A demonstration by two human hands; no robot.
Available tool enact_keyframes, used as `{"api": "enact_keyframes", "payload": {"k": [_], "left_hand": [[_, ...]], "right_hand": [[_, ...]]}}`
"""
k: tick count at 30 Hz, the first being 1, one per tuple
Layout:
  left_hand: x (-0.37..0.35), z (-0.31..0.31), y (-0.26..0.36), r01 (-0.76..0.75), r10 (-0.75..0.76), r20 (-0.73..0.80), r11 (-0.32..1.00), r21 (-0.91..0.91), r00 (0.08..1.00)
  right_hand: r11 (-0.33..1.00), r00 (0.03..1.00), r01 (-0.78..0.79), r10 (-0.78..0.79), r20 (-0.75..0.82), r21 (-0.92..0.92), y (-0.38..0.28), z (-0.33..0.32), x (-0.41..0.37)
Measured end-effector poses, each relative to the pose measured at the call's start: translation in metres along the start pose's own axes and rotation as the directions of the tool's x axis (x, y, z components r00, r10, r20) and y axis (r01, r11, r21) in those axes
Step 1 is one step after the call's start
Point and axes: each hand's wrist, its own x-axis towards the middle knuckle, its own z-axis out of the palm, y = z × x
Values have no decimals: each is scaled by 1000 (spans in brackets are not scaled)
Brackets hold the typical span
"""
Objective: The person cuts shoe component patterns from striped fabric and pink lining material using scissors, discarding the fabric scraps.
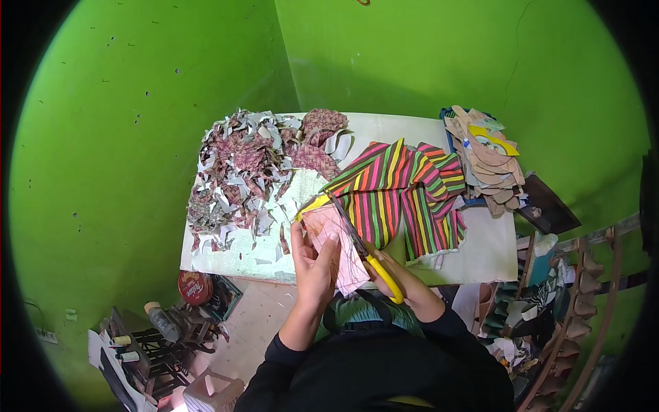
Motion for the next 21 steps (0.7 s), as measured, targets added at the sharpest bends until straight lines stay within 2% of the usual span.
{"api": "enact_keyframes", "payload": {"k": [2, 4, 8, 9, 10, 11, 13, 14, 16, 17, 18, 19, 20, 21], "left_hand": [[0, 1, 1, 5, -5, 5, 1000, -15, 1000], [0, 1, 2, 10, -10, 11, 999, -31, 1000], [1, 2, 3, 12, -12, -12, 999, -36, 1000], [1, 2, 3, 18, -18, -15, 999, -35, 1000], [1, 2, 3, 18, -18, -15, 999, -35, 1000], [2, 1, 2, 21, -22, -19, 999, -29, 1000], [2, 1, 2, 24, -25, -24, 999, -23, 999], [2, 2, 2, 21, -21, -9, 999, -34, 1000], [2, 3, 3, 18, -18, 7, 999, -45, 1000], [3, 3, 3, 21, -21, 4, 999, -33, 1000], [3, 3, 3, 23, -23, 1, 1000, -21, 1000], [3, 2, 2, 23, -23, 2, 1000, -20, 1000], [2, -1, 0, 45, -44, 30, 999, -30, 999], [2, -3, -3, 67, -65, 58, 997, -39, 996]], "right_hand": [[1000, 1000, 13, -13, 9, -13, -3, 3, 2], [935, 975, 214, -220, 11, -282, -17, 13, 7], [928, 977, 209, -208, 37, -307, -33, 17, 5], [995, 998, 60, -62, -26, -77, -42, 21, 2], [983, 994, -86, 96, -53, 163, -51, 26, 0], [983, 994, -86, 96, -53, 163, -61, 29, -2], [947, 964, -245, 261, -52, 209, -77, 32, -4], [947, 964, -244, 260, -52, 209, -73, 31, -4], [1000, 1000, -2, 3, -10, 5, -57, 26, -3], [1000, 1000, -2, 2, -11, 4, -52, 23, 0], [927, 994, 100, -108, -3, -362, -48, 20, 2], [715, 977, 182, -207, 45, -675, -47, 19, 3], [716, 977, 182, -207, 44, -674, -55, 23, 2], [760, 991, 109, -137, 6, -641, -71, 30, -2]]}}
